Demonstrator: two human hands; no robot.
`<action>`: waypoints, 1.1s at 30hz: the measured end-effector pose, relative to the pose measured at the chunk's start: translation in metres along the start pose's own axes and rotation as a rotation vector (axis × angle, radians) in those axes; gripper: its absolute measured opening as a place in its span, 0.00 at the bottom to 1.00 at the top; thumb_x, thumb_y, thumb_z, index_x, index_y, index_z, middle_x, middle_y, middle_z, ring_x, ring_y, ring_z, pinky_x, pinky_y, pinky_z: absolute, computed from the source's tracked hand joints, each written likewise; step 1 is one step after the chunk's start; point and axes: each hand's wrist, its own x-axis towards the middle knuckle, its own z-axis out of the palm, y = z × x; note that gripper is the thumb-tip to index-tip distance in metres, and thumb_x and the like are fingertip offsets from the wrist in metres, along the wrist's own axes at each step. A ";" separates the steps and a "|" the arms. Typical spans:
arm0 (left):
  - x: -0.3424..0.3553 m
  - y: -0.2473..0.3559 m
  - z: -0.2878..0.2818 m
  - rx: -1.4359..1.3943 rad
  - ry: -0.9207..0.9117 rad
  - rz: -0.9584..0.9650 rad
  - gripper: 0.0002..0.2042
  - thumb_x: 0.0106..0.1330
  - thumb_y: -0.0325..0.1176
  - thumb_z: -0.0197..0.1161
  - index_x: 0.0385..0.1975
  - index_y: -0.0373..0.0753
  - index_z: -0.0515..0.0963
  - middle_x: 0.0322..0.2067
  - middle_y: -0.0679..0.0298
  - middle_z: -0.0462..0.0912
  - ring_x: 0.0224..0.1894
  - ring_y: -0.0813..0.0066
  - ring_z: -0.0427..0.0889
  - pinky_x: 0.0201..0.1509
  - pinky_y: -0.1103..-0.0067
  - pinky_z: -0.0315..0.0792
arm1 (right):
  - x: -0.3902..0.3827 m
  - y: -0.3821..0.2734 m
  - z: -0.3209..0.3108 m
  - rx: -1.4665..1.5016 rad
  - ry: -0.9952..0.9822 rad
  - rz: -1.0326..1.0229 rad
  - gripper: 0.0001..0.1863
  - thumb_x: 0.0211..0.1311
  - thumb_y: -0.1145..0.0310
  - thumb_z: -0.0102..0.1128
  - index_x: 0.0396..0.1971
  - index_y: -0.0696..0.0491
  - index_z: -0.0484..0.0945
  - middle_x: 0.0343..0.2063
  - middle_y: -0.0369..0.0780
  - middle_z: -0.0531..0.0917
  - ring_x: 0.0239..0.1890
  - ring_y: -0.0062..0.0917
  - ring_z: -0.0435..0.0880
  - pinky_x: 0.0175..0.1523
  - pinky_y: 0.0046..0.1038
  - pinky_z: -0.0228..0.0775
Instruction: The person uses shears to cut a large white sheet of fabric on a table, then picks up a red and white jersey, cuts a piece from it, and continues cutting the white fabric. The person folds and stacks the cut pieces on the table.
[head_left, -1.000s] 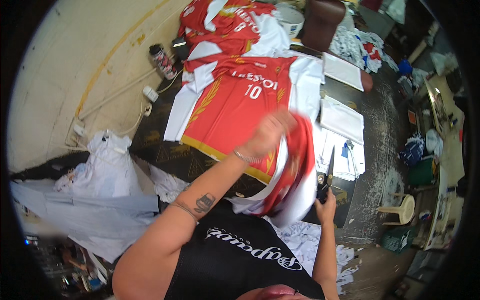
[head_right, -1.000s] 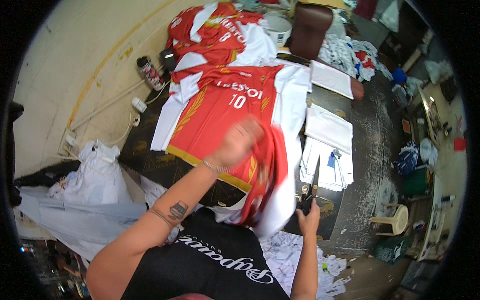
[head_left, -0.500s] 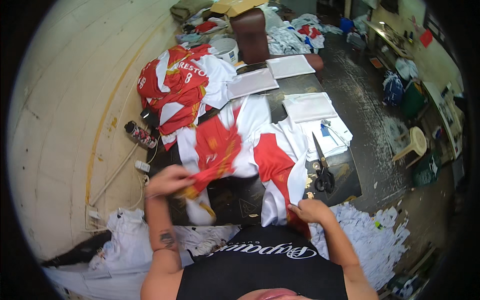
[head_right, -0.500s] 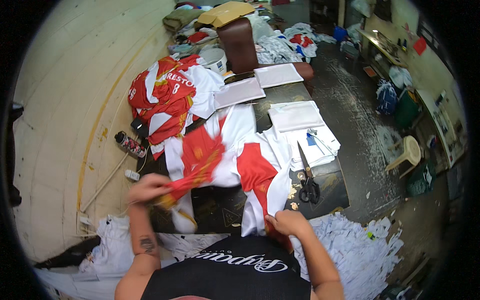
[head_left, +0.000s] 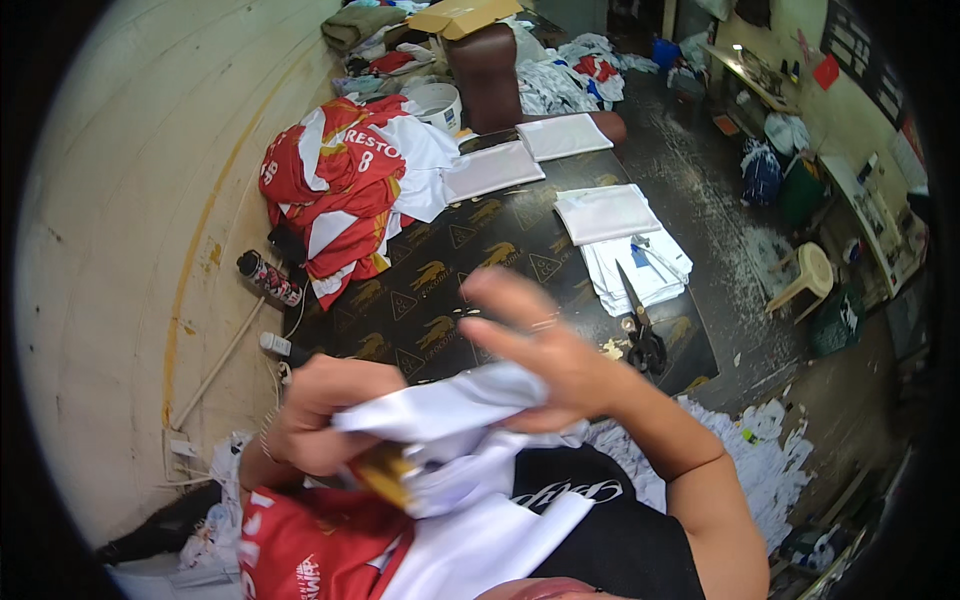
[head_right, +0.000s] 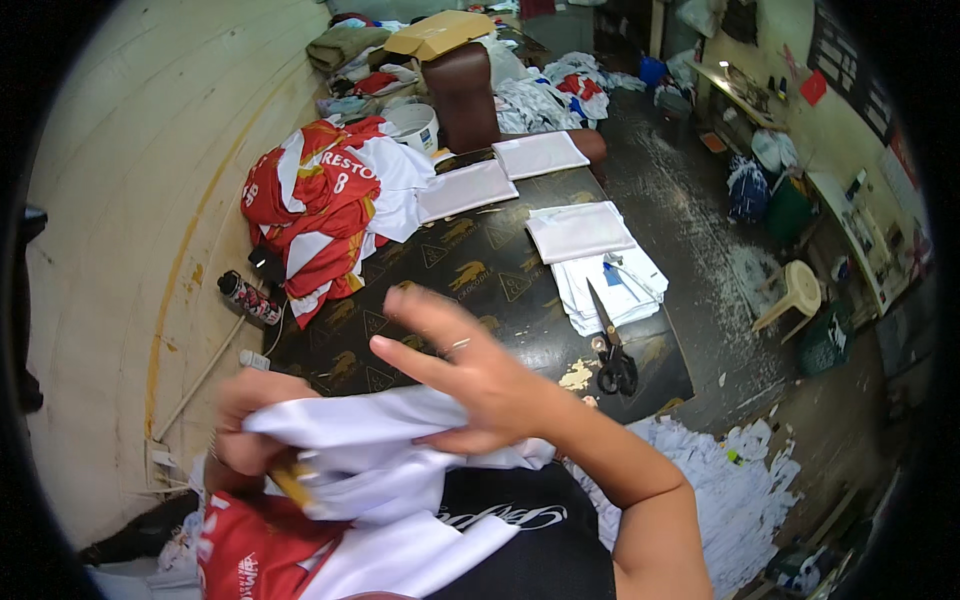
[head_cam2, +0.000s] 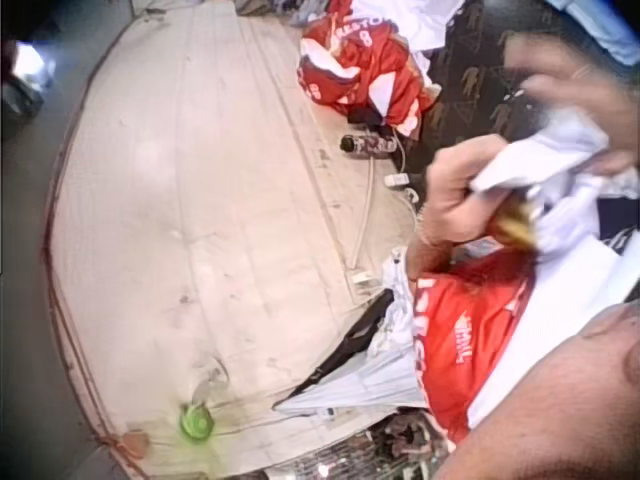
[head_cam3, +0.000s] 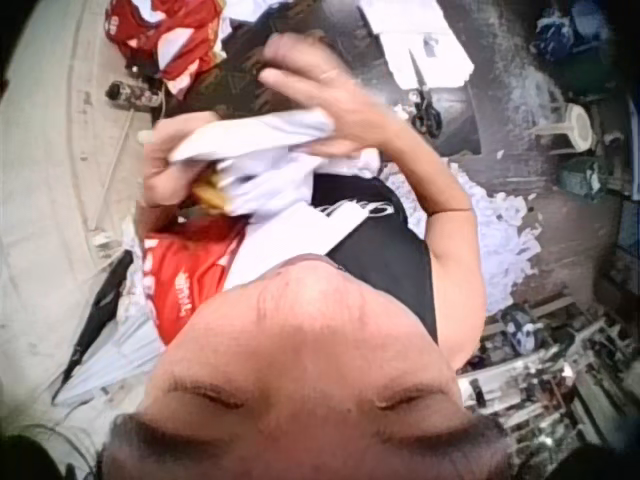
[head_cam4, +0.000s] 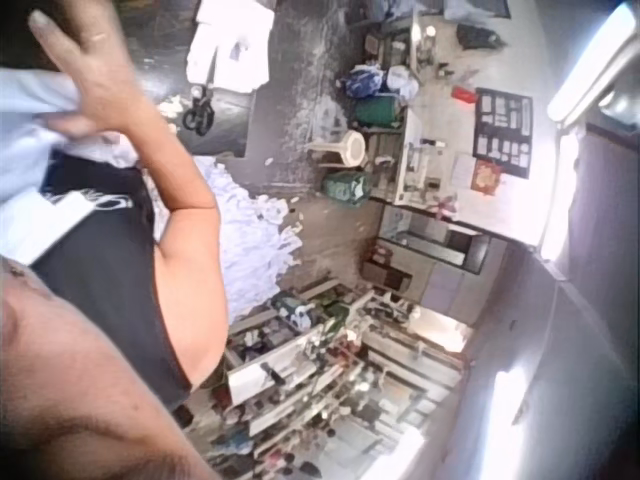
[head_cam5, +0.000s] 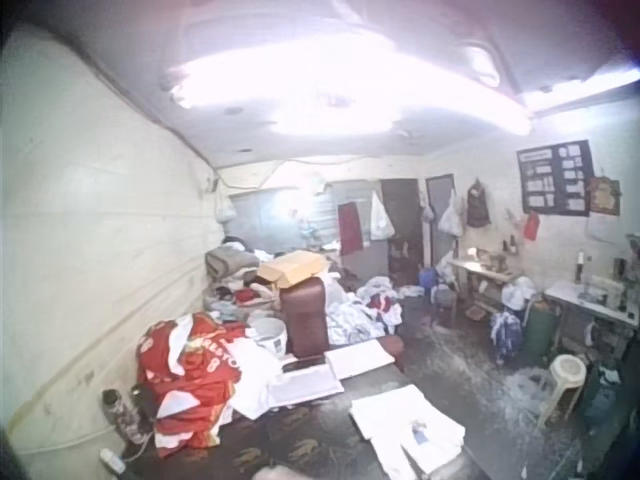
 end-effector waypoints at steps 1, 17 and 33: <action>-0.010 -0.008 -0.013 -0.242 -0.006 -0.040 0.07 0.57 0.26 0.69 0.35 0.32 0.84 0.27 0.55 0.84 0.30 0.64 0.86 0.35 0.74 0.76 | -0.010 0.019 0.017 0.066 -0.354 0.130 0.26 0.53 0.66 0.75 0.55 0.50 0.86 0.45 0.48 0.88 0.43 0.46 0.88 0.53 0.42 0.80; -0.153 -0.173 -0.164 0.981 0.375 -0.228 0.12 0.61 0.35 0.69 0.36 0.35 0.76 0.30 0.55 0.77 0.31 0.57 0.77 0.38 0.69 0.71 | -0.113 0.102 -0.099 -0.878 -0.580 0.582 0.30 0.48 0.78 0.68 0.55 0.45 0.81 0.46 0.45 0.84 0.47 0.43 0.85 0.50 0.41 0.81; -0.297 -0.299 -0.096 -0.852 0.243 -1.123 0.38 0.75 0.56 0.55 0.77 0.36 0.59 0.70 0.58 0.72 0.71 0.63 0.73 0.75 0.63 0.66 | -0.305 0.079 0.023 0.501 -0.280 1.390 0.26 0.70 0.50 0.66 0.50 0.61 0.82 0.41 0.43 0.89 0.48 0.22 0.84 0.58 0.33 0.76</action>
